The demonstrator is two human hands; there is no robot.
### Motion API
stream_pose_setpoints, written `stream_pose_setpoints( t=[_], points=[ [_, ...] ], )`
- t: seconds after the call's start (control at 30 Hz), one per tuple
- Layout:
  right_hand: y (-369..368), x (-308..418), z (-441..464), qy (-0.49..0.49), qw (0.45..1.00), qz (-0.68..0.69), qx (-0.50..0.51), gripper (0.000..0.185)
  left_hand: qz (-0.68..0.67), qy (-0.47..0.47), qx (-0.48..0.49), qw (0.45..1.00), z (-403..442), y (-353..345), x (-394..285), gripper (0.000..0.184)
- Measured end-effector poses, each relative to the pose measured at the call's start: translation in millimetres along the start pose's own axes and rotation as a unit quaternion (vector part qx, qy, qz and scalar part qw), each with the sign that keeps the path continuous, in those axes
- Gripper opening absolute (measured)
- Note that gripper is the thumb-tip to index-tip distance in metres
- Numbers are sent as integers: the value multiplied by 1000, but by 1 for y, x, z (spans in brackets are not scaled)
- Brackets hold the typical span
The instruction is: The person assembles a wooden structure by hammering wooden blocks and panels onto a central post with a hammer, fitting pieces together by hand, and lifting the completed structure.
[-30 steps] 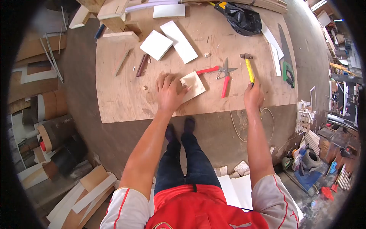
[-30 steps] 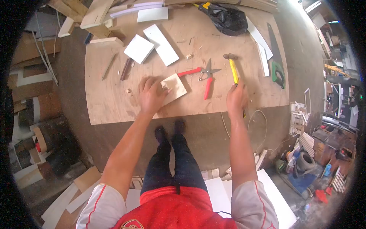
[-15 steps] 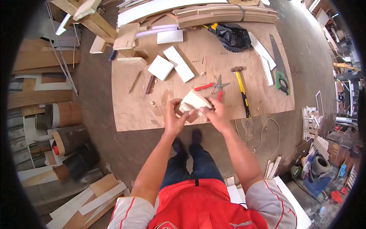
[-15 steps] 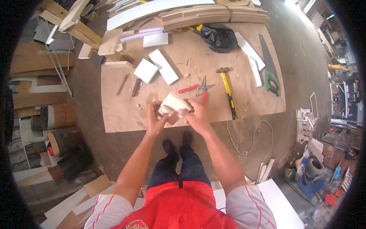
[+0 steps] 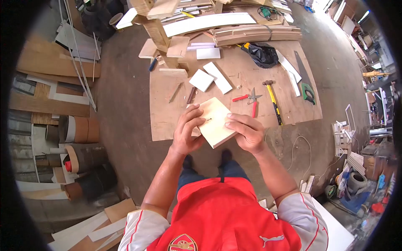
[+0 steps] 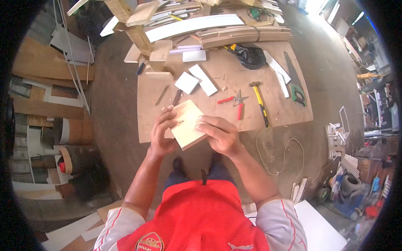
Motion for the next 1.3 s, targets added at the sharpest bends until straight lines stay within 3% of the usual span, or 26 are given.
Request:
stream_pose_setpoints(
  t=[0.27,0.37,0.47,0.5,0.63,0.7,0.8,0.87,1.0,1.13,1.27,1.3],
  points=[
    [-63,85,17,42,998,-56,5,38,70,-72,70,992,-6,110,-2,56],
    [-95,119,20,-125,991,-50,-19,35,-88,42,101,990,-18,141,-3,63],
    [-128,133,17,-282,951,107,-67,34,-317,324,42,891,-45,146,-10,72],
    [-138,137,16,-259,949,155,-96,34,-361,327,39,872,-47,152,-17,71],
    [-147,179,12,-346,932,71,-84,41,-423,334,-3,842,-71,161,-21,58],
    [-146,209,9,-202,961,-155,-110,45,-411,331,12,849,-74,168,-28,53],
    [-150,246,0,-131,954,-258,-81,44,-393,356,46,847,-76,178,-45,57],
    [-152,253,-15,-159,953,-257,-20,42,-422,341,70,837,-81,178,-54,59],
    [-148,252,-33,-126,965,-215,-84,33,-441,320,62,836,-75,185,-93,57],
    [-136,276,-52,-304,935,-92,-158,28,-436,294,-5,850,-97,170,-146,49],
    [-116,288,-78,-163,961,-183,-128,35,-382,364,-6,849,-117,155,-171,42],
    [-111,288,-87,-168,962,-187,-108,36,-382,390,-11,838,-120,157,-181,42]
  ],
)
Point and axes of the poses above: each hand's wrist, its own z-axis towards the middle knuckle, its own y-axis out of the back of the hand, x = y × z, the point moved 1 cm from there along z, towards the middle knuckle, and after that the axes turned 7 degrees about -y, right-handed, at the moved point
